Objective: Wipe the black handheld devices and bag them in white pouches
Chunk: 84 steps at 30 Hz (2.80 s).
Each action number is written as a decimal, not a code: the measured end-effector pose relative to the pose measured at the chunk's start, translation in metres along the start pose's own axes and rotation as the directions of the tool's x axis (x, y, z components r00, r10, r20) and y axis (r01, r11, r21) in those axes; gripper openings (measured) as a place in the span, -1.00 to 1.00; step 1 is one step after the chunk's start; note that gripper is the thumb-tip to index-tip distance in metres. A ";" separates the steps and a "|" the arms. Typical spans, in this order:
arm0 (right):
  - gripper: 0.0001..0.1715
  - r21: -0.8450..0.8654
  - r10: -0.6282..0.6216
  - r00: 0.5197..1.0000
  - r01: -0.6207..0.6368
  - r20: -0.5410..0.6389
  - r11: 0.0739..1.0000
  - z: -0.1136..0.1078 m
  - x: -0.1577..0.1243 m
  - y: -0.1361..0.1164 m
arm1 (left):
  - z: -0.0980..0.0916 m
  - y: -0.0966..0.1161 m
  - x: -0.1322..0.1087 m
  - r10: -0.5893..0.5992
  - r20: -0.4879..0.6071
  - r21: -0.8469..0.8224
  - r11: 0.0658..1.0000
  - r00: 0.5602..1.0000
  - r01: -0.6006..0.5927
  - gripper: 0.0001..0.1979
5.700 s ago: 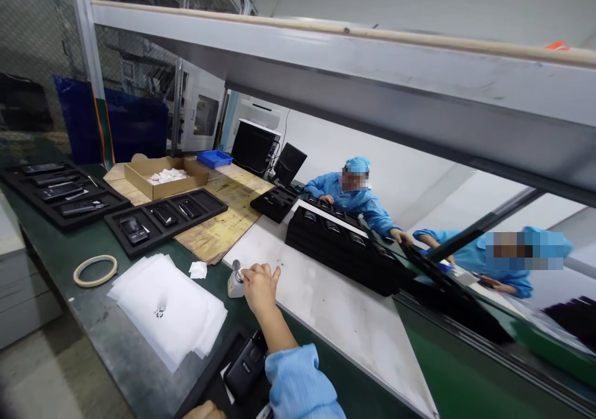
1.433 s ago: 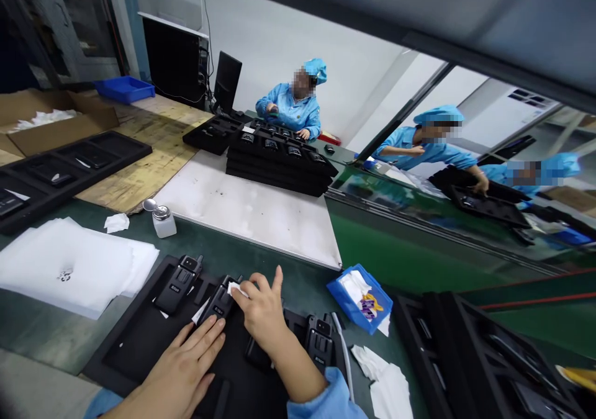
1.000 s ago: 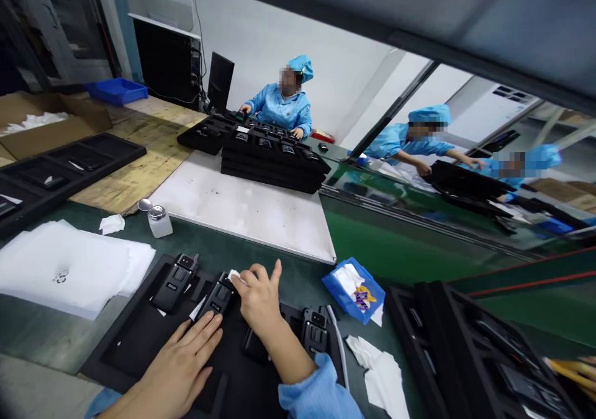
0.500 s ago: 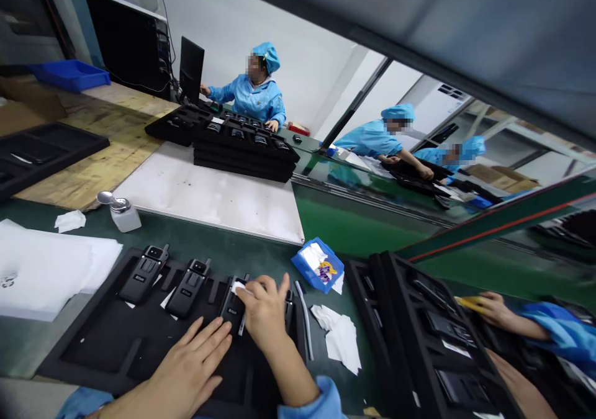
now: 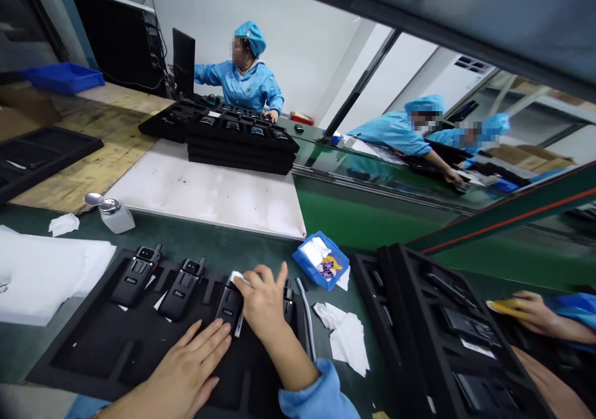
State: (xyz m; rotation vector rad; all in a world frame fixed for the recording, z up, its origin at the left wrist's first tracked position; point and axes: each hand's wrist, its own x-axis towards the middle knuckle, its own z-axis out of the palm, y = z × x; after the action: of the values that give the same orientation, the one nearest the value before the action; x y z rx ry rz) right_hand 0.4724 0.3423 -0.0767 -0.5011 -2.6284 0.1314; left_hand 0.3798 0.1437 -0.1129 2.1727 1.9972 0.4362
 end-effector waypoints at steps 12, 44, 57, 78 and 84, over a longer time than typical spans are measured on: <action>-0.66 -0.019 -0.155 0.985 0.157 0.070 0.987 -0.002 0.005 0.014 | 0.001 0.000 -0.002 0.010 -0.049 0.015 1.000 0.999 -0.009 -0.23; -0.67 -0.028 0.132 0.989 -0.134 -0.075 0.991 -0.043 -0.056 0.071 | 0.034 0.063 0.077 0.182 0.003 -0.098 0.979 0.983 -0.181 -0.19; -0.61 0.005 0.066 0.997 -0.066 -0.039 0.998 -0.041 -0.051 0.081 | 0.038 0.060 0.081 0.190 0.042 -0.104 0.977 0.981 -0.185 -0.37; -0.67 0.002 0.018 0.998 -0.018 -0.058 1.000 -0.061 -0.062 0.111 | 0.038 0.060 0.079 0.193 0.061 -0.080 0.979 0.979 -0.188 -0.38; -0.61 -0.005 0.047 0.999 -0.047 -0.007 0.999 -0.046 -0.041 0.089 | 0.035 0.059 0.079 0.180 0.085 -0.084 0.981 0.980 -0.173 -0.36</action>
State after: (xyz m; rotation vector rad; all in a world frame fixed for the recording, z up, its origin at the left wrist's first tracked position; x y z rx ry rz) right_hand 0.5562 0.4100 -0.0682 -0.5641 -2.6120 0.1373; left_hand 0.4524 0.2194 -0.1192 2.2879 1.7190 0.4191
